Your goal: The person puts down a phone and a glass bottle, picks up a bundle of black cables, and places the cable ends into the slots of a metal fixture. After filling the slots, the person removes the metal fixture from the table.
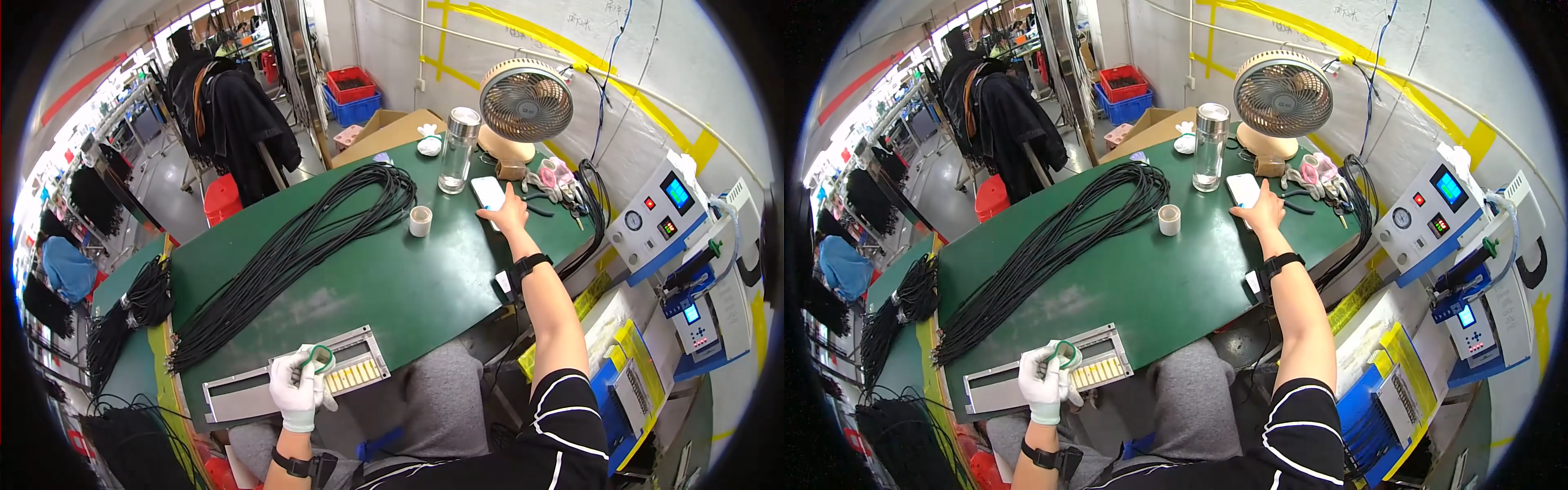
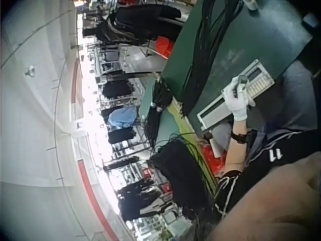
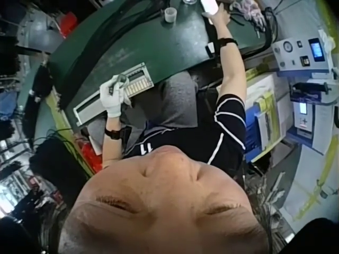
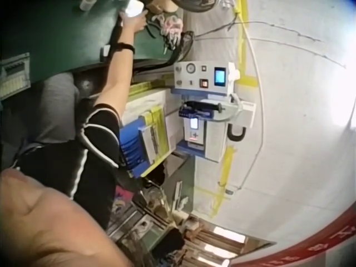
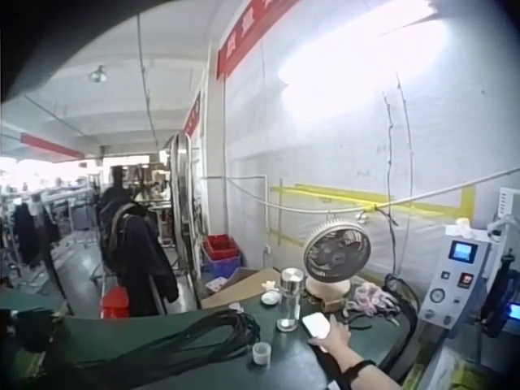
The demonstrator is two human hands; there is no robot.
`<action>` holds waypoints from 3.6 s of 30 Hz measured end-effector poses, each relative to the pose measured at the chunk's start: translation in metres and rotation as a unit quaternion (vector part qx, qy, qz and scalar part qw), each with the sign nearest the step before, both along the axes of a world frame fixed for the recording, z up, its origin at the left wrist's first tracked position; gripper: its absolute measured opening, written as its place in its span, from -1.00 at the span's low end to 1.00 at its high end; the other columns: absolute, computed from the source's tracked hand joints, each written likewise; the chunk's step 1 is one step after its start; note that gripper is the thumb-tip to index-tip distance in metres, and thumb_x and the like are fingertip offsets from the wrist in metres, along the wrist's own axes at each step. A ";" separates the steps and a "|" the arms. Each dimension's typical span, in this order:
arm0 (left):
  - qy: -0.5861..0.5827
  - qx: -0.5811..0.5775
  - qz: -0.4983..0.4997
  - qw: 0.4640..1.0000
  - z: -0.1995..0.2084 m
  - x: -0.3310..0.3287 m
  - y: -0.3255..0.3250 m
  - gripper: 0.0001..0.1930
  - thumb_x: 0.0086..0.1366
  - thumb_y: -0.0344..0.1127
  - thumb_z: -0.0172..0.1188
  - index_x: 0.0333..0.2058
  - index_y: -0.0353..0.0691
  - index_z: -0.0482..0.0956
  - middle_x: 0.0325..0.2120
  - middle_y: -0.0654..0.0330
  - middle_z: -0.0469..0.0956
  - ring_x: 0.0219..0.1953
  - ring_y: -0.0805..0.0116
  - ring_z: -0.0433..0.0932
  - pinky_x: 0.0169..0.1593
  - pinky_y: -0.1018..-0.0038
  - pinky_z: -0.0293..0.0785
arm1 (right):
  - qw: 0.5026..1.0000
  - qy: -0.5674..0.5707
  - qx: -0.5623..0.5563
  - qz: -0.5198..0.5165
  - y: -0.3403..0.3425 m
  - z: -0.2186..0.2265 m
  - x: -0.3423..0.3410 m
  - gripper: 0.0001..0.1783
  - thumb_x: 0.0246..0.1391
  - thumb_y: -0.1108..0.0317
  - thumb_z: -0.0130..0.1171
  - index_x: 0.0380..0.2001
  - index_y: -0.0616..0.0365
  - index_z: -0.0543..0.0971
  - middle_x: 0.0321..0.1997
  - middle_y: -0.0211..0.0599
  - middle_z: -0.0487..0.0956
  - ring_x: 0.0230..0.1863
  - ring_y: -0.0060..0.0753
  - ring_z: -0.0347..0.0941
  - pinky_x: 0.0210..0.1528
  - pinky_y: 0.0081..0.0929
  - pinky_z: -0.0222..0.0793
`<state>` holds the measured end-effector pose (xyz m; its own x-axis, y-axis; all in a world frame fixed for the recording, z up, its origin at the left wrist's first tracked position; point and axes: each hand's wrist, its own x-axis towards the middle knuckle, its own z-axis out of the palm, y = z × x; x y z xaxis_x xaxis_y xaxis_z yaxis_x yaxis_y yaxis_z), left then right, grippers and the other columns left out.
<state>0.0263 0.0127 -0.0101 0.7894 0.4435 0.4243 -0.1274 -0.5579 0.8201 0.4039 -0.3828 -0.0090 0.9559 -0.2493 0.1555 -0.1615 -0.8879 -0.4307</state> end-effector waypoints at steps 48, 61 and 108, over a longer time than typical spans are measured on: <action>0.011 -0.057 -0.017 0.998 -0.006 -0.002 0.001 -0.81 0.18 -0.62 0.19 -0.21 -0.33 0.57 -0.26 0.18 0.49 -0.29 0.44 0.53 -0.19 0.56 0.46 | 0.998 -0.035 -0.018 0.055 0.002 0.008 -0.134 0.24 -0.38 -0.03 0.53 0.38 0.09 0.14 0.14 0.02 0.45 0.17 0.12 0.32 0.21 -0.07 0.24; 0.011 -0.010 -0.032 0.999 -0.017 -0.001 0.010 -0.81 0.27 -0.63 0.12 -0.15 -0.35 0.52 -0.29 0.25 0.47 -0.29 0.50 0.53 -0.16 0.58 0.47 | 0.733 0.168 0.658 -0.040 -0.072 -0.026 -0.245 -0.69 0.23 0.15 0.21 -0.22 0.22 0.57 -0.36 -0.35 0.62 -0.42 -0.49 0.54 -0.35 -0.50 0.49; 0.010 0.038 -0.001 0.999 -0.013 0.009 0.005 -0.81 0.10 -0.57 0.26 -0.27 -0.30 0.59 -0.33 0.14 0.51 -0.31 0.34 0.51 -0.20 0.49 0.45 | 0.625 -0.151 0.753 0.140 -0.021 -0.023 -0.085 -0.64 0.28 0.20 0.14 -0.02 0.26 0.57 -0.22 -0.28 0.65 -0.28 -0.39 0.60 -0.15 -0.38 0.56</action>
<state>0.0350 0.0180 -0.0230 0.7992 0.4096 0.4399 -0.1118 -0.6179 0.7783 0.3189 -0.4035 -0.0324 0.9784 -0.1608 0.1300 0.2005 0.5848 -0.7860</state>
